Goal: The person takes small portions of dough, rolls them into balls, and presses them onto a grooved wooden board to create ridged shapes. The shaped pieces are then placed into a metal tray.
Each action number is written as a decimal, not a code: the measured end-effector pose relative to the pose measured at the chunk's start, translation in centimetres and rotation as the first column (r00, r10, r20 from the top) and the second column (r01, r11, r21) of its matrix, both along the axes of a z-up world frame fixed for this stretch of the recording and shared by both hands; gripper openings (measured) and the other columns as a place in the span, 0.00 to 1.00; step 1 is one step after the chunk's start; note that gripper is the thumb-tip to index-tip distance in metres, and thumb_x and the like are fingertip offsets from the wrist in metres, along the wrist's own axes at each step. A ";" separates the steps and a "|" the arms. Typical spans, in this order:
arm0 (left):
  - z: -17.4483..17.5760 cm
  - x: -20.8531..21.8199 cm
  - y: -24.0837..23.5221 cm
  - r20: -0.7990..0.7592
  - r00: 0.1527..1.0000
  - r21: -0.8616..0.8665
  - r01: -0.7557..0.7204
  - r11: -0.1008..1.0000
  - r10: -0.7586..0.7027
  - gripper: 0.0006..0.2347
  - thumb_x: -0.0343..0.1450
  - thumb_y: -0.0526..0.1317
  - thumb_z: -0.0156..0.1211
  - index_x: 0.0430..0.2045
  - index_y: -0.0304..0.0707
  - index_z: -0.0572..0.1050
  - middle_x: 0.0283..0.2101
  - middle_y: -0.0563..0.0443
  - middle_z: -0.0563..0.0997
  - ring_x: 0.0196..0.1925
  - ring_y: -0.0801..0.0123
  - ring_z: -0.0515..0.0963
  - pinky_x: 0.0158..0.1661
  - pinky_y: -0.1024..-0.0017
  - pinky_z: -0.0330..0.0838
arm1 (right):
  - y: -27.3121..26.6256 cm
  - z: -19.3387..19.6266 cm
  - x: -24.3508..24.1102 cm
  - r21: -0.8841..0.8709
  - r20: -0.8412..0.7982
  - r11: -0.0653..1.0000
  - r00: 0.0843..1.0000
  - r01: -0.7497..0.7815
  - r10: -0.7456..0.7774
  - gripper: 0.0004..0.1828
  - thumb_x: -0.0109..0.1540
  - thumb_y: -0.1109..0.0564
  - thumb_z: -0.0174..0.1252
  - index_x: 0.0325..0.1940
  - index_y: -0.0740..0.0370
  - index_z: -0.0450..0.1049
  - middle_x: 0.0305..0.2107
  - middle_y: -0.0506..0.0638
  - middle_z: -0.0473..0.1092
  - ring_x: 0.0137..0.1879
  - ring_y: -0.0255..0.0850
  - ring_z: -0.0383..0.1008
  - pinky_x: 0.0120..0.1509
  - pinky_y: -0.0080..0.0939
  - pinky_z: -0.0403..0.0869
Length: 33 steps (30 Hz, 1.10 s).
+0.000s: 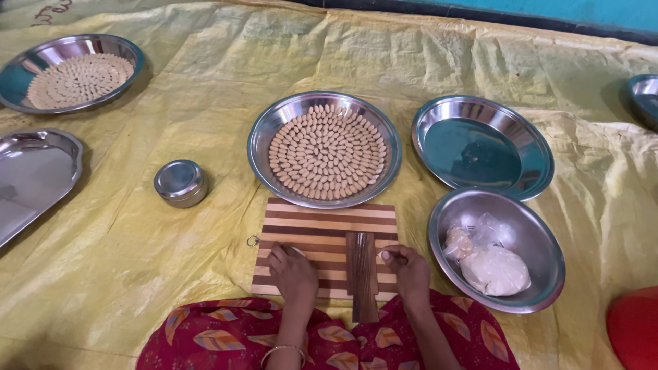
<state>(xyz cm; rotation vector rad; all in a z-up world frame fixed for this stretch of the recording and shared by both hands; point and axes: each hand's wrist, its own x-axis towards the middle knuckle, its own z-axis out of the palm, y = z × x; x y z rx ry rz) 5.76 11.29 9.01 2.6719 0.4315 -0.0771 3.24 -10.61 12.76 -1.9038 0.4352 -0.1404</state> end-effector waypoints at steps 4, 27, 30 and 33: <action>0.6 -0.3 -0.7 0.264 0.963 -0.041 0.061 0.997 -0.048 0.25 0.72 0.39 0.58 0.57 0.10 0.64 0.67 0.22 0.59 0.66 0.39 0.65 0.64 0.53 0.63 | 1.1 -0.4 -0.2 0.192 -0.035 0.980 0.998 -0.052 0.060 0.14 0.59 0.69 0.58 0.48 0.65 0.80 0.38 0.54 0.80 0.42 0.38 0.82 0.47 0.36 0.82; 2.5 -1.7 -3.3 -0.070 0.995 -0.988 -0.080 -0.130 -0.074 0.18 0.78 0.48 0.44 0.53 0.34 0.75 0.56 0.31 0.79 0.56 0.59 0.81 0.58 0.66 0.76 | 7.3 -1.7 -2.7 0.064 0.047 0.975 0.977 -0.213 0.210 0.11 0.59 0.66 0.59 0.41 0.59 0.83 0.38 0.53 0.82 0.39 0.42 0.85 0.40 0.34 0.85; 2.2 -1.3 -2.9 -0.003 1.000 -0.953 -0.002 -0.303 0.000 0.20 0.75 0.46 0.44 0.57 0.32 0.70 0.60 0.34 0.78 0.64 0.56 0.79 0.61 0.66 0.73 | 8.0 -1.2 -2.9 -0.106 0.164 0.957 0.945 -0.270 0.284 0.12 0.59 0.65 0.61 0.43 0.56 0.85 0.43 0.53 0.80 0.42 0.41 0.83 0.42 0.34 0.83; 2.0 -0.9 -2.4 0.118 0.992 -0.903 0.130 -0.409 0.055 0.23 0.75 0.47 0.46 0.63 0.33 0.63 0.66 0.36 0.72 0.71 0.55 0.72 0.65 0.63 0.68 | 8.7 0.1 -3.3 -0.054 0.246 0.961 0.929 -0.270 0.275 0.14 0.65 0.62 0.55 0.52 0.54 0.81 0.52 0.55 0.77 0.50 0.43 0.82 0.52 0.38 0.84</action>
